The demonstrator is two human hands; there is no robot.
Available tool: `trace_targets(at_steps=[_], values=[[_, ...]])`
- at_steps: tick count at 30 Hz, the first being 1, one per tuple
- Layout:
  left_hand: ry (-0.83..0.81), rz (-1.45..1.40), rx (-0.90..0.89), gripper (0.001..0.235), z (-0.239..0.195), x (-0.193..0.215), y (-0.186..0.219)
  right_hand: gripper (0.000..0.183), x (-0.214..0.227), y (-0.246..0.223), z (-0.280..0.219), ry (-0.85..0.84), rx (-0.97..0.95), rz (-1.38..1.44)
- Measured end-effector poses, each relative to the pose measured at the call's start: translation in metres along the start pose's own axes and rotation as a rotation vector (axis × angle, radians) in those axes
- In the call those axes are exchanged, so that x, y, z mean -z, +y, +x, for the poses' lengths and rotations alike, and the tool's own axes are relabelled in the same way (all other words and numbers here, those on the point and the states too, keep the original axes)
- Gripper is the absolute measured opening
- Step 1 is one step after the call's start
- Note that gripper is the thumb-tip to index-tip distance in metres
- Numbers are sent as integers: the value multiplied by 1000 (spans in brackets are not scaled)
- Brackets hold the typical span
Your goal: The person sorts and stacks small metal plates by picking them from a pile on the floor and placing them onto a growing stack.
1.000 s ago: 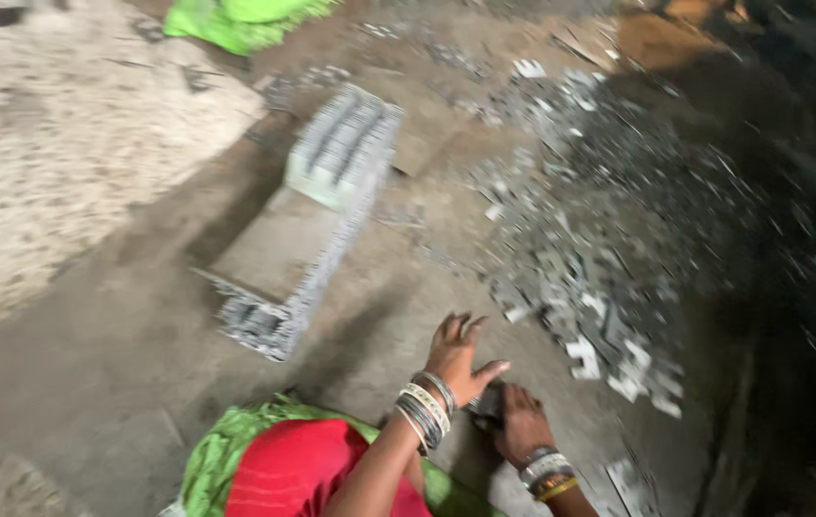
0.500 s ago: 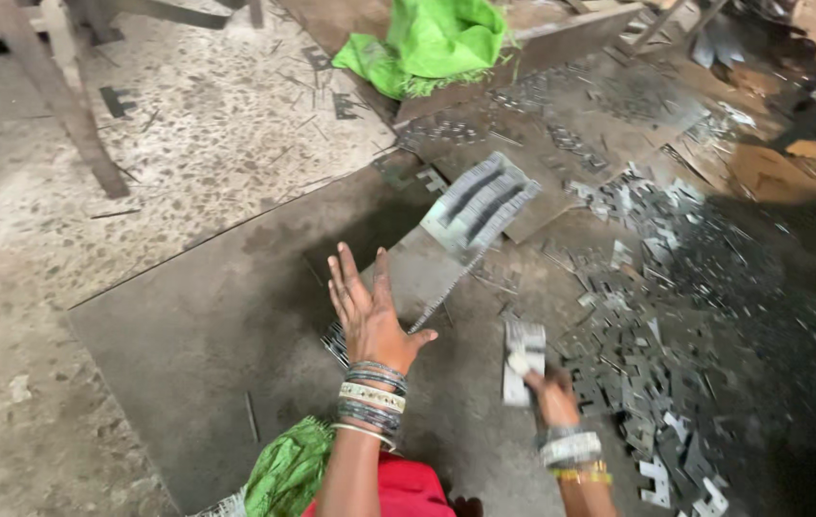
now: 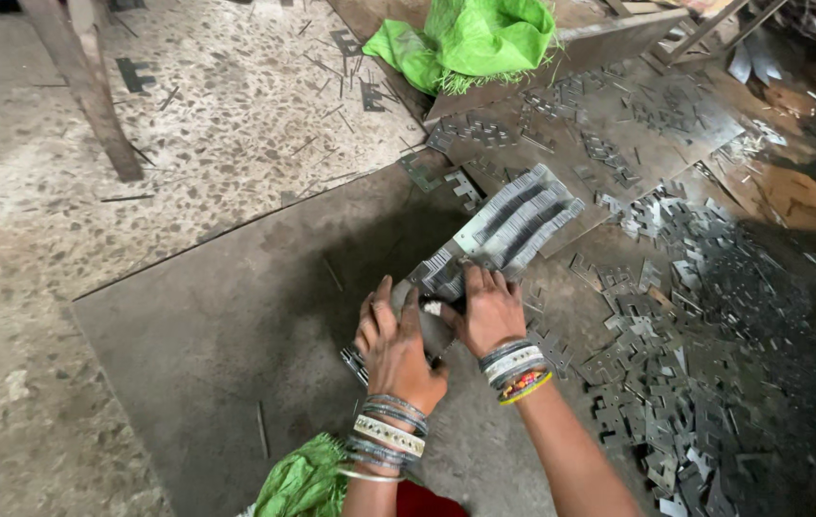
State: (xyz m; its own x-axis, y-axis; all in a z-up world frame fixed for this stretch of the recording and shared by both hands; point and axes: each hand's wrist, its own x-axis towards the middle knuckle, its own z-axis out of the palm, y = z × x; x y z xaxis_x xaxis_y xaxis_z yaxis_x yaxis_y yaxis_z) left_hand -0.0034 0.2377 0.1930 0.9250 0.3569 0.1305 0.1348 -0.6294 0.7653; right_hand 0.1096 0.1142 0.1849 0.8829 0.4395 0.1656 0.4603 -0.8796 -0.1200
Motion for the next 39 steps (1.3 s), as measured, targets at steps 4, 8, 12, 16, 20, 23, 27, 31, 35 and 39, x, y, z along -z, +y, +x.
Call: trace_targets(at_steps=[4,8,12,16,20,23,27,31,35,39], values=[[-31,33,-2,112,5,7,1,90,-1,16,15,-12,-46,-205],[-84,45,29,114,7,10,4,107,-3,51,58,-32,-154,-162],[-49,65,17,114,10,10,7,115,-10,61,59,-34,-145,-140],[-35,63,9,115,6,6,3,115,-6,50,45,70,-153,-54],[-13,107,-17,121,6,-6,-8,103,-5,46,-1,261,-60,-33],[181,70,-201,128,2,-13,-16,83,-7,80,-86,244,-51,-52],[146,-114,-157,118,-6,-11,-10,68,-11,166,-262,-80,-387,-183],[356,-30,-337,95,-18,1,21,70,-1,253,-467,-470,-1042,-213],[252,-271,-262,81,-44,-22,60,66,15,302,-619,-554,-1366,-117],[196,-18,-643,64,-65,-91,66,64,7,317,-685,-343,-1591,42]])
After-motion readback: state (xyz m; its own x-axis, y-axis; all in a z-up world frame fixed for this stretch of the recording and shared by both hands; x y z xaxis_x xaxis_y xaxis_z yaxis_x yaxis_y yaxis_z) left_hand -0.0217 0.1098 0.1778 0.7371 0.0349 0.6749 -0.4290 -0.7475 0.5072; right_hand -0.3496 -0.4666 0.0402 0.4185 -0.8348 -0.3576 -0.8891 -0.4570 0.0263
